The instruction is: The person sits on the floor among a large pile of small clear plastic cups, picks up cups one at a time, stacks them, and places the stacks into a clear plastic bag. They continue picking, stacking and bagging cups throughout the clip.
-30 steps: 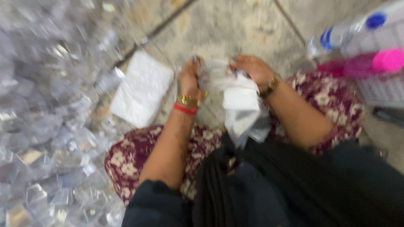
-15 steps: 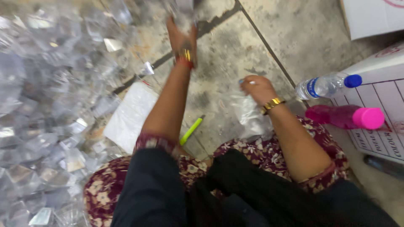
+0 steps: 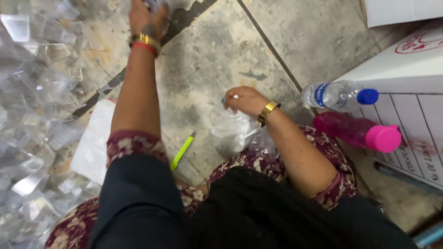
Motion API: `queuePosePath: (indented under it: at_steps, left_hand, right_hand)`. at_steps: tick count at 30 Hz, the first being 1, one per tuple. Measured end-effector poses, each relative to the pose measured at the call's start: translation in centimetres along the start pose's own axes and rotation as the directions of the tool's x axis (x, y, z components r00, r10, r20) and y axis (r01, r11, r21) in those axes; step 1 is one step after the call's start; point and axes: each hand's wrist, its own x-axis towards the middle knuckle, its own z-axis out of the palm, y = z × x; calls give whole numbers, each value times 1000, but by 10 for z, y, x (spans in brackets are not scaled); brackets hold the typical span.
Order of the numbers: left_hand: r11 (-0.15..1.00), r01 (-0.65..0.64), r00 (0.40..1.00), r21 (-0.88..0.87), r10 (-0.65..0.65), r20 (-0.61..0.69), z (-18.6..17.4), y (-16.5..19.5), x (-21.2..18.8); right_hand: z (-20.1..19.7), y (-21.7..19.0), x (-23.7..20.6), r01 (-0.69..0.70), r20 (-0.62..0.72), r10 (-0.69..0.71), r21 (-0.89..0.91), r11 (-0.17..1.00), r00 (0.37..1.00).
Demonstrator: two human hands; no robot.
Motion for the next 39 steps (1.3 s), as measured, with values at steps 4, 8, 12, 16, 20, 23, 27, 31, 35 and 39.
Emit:
queuePosePath:
  at_steps: [4, 8, 12, 16, 20, 23, 27, 31, 35, 39]
  left_hand:
    - [980, -22, 904, -198, 104, 416, -43, 3, -108]
    - [974, 156, 734, -166, -2, 679, -82, 37, -223]
    - [977, -106, 762, -187, 200, 615, -109, 65, -256]
    - [972, -6, 956, -233, 74, 285, -146, 82, -285]
    - [866, 200, 893, -458, 32, 449, -171, 97, -325]
    - [645, 386, 780, -660, 154, 607, -179, 107, -334]
    - [343, 579, 754, -740, 120, 646, -197, 124, -326]
    - [663, 47, 972, -747, 141, 187, -234, 184, -342]
    - [352, -274, 813, -895, 582, -21, -285, 293, -392]
    - [200, -225, 702, -954, 712, -16, -326, 370, -401]
  right_hand:
    - [-6, -2, -1, 63, 62, -59, -61, 996, 996]
    - [-6, -14, -8, 92, 207, -56, -169, 981, 977]
    - [0, -29, -17, 157, 346, -50, -288, 945, 937]
    - [14, -29, -41, 188, 438, -69, -235, 954, 896]
    - [34, -23, -68, 215, 543, -234, 100, 971, 806]
    - [48, -24, -77, 169, 564, -290, 259, 951, 773]
    - [59, -25, -82, 150, 480, -275, 282, 948, 833]
    - [52, -23, -82, 92, 440, -262, 371, 924, 859]
    - [41, -22, -69, 236, 432, -326, 249, 939, 841]
    - [56, -17, -65, 269, 389, -349, 246, 931, 853]
